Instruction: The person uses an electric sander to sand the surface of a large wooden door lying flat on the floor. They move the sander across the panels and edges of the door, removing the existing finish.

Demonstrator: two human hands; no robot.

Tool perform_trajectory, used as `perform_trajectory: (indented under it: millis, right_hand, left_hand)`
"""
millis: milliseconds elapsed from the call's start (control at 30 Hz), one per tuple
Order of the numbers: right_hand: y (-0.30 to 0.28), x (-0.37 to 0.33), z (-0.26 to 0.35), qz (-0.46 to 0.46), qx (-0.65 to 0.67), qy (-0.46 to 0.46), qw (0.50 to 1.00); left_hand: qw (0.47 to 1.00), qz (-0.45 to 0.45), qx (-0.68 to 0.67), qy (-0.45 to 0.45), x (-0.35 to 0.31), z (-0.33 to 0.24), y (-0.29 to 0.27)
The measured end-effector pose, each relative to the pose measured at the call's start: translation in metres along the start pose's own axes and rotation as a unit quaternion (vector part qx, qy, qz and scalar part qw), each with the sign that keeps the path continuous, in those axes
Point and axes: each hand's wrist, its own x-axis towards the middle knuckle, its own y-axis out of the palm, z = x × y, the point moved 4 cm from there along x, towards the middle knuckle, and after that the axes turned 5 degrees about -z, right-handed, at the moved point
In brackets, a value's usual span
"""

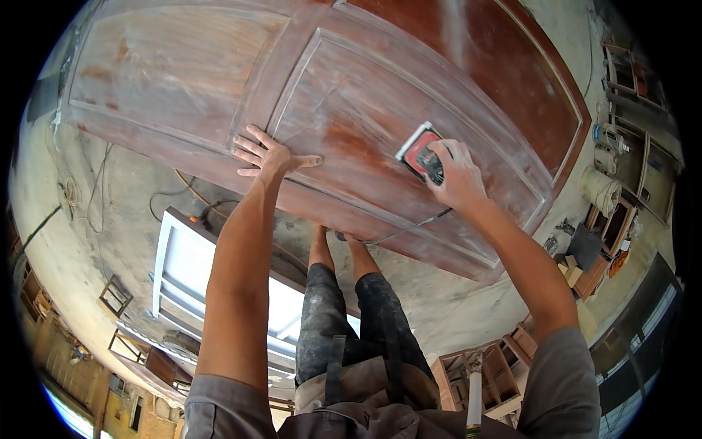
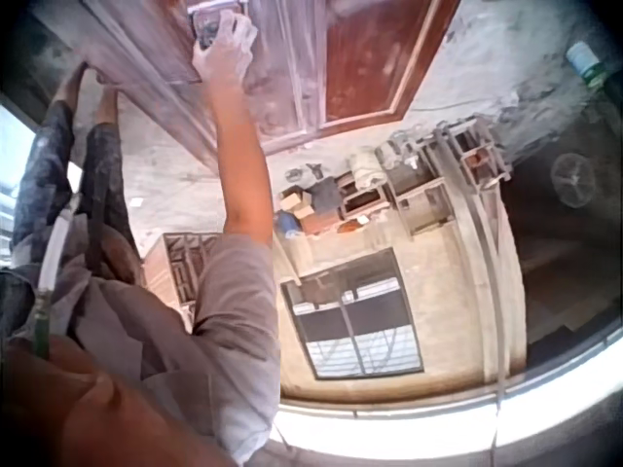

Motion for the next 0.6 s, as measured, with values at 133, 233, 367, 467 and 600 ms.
perform_trajectory:
  millis: [133, 233, 367, 467, 600]
  right_hand:
    - [-0.004, -0.017, -0.018, -0.015, -0.020, 0.023, 0.999]
    - [0.007, 0.021, 0.020, -0.009, -0.001, -0.017, 1.000]
    - [0.034, 0.089, 0.091, -0.005, 0.016, -0.060, 0.998]
    - [0.043, 0.130, 0.133, 0.000, -0.010, -0.075, 0.997]
    - [0.048, 0.131, 0.137, 0.001, -0.012, -0.081, 0.997]
  left_hand:
    - [1.000, 0.004, -0.006, 0.006, 0.000, -0.001, 0.002]
    - [1.000, 0.001, 0.009, -0.001, 0.000, -0.002, 0.001]
    - [1.000, 0.000, 0.000, 0.003, 0.000, 0.002, 0.002]
    - [1.000, -0.005, 0.001, 0.010, 0.002, -0.004, 0.002]
    - [1.000, -0.004, 0.009, 0.019, 0.004, -0.002, 0.001]
